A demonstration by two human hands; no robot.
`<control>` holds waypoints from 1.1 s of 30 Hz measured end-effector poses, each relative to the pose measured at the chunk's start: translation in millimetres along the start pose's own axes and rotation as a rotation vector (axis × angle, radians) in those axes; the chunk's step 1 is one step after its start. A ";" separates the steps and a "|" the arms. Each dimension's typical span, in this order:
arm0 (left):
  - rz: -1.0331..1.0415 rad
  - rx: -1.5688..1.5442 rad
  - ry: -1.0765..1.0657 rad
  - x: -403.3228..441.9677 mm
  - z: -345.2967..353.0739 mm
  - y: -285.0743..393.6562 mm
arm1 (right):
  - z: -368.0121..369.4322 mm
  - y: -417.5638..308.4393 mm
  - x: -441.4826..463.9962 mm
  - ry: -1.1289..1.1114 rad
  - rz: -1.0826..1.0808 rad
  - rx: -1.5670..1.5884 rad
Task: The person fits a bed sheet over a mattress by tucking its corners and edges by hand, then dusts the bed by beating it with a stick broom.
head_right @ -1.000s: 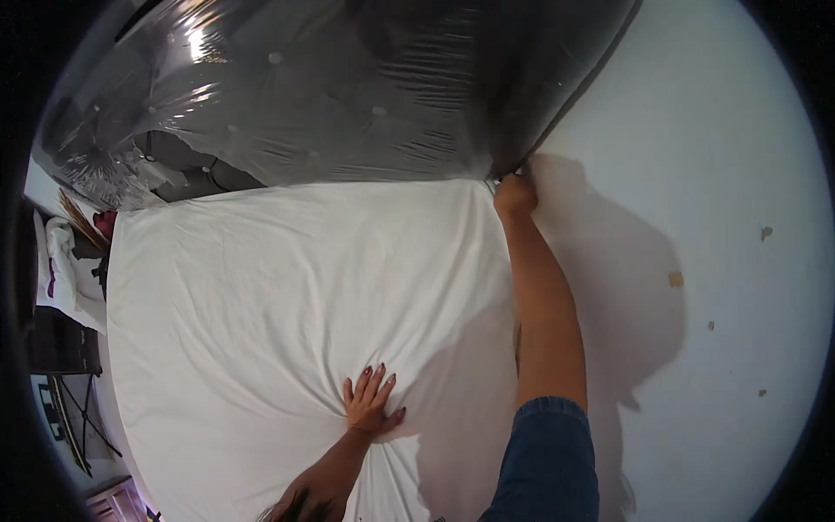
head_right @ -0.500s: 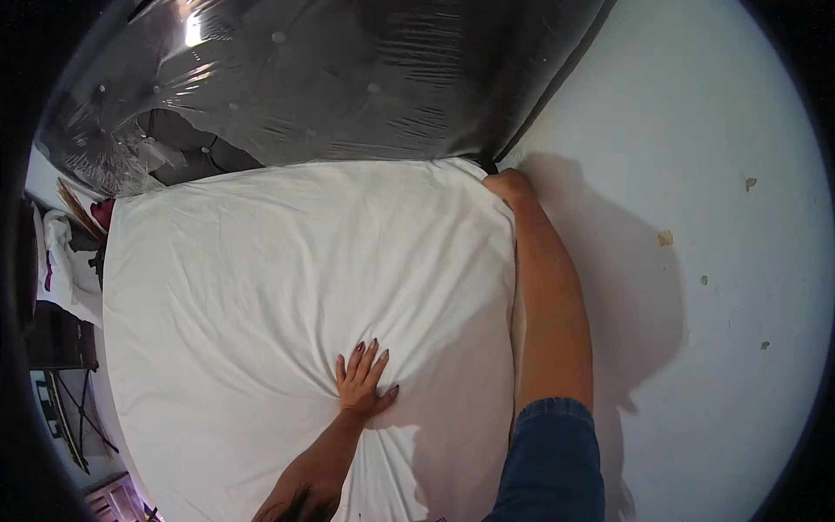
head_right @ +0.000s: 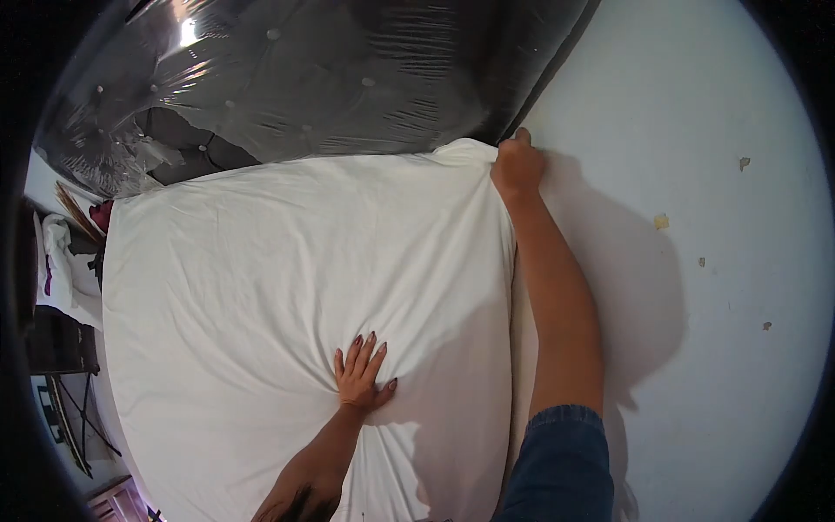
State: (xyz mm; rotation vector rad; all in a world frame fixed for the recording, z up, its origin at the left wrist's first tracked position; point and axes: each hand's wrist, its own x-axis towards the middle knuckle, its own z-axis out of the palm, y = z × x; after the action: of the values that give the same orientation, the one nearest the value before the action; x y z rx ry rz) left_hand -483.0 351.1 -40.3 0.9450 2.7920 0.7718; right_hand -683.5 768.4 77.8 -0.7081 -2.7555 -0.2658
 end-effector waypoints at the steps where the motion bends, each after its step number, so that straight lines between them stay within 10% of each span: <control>1: 0.003 -0.002 0.010 0.3 0.3 0.5 | -2.3 -2.2 -5.0 0.075 0.001 0.033; 6: -0.002 0.010 0.003 0.2 1.0 -0.6 | -28.1 -0.6 -15.3 -0.091 0.094 0.204; 8: 0.003 0.003 0.009 1.0 0.2 -0.4 | -46.8 0.4 -14.3 -0.897 0.191 0.388; 11: -0.002 -0.007 0.006 1.0 -0.4 0.5 | -22.4 1.9 -21.4 -1.247 -0.040 -0.242; 15: 0.004 -0.006 0.019 0.1 0.3 0.9 | -21.6 7.1 -35.4 -0.745 -0.032 -0.200; 17: 0.000 -0.011 0.015 0.2 0.1 1.6 | -8.3 12.4 -31.1 -0.004 0.057 0.095; 20: 0.012 -0.004 0.034 0.1 0.4 1.9 | -0.5 2.9 -45.3 0.213 0.189 0.345; 24: 0.008 0.004 0.020 0.0 1.1 1.0 | 48.9 -2.1 -56.6 0.266 0.176 0.443; 27: 0.013 0.021 0.023 0.0 2.6 0.9 | 55.5 -7.8 -49.0 -0.355 0.524 0.752; 33: -0.012 0.030 -0.006 -0.1 3.5 -0.2 | 128.4 7.1 -40.2 -0.363 0.369 0.814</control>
State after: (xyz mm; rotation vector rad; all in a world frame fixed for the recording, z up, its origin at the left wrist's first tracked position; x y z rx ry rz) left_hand -482.2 352.4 -43.4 0.9335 2.8093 0.7258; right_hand -675.1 788.2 -55.2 -1.0448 -2.5943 1.0827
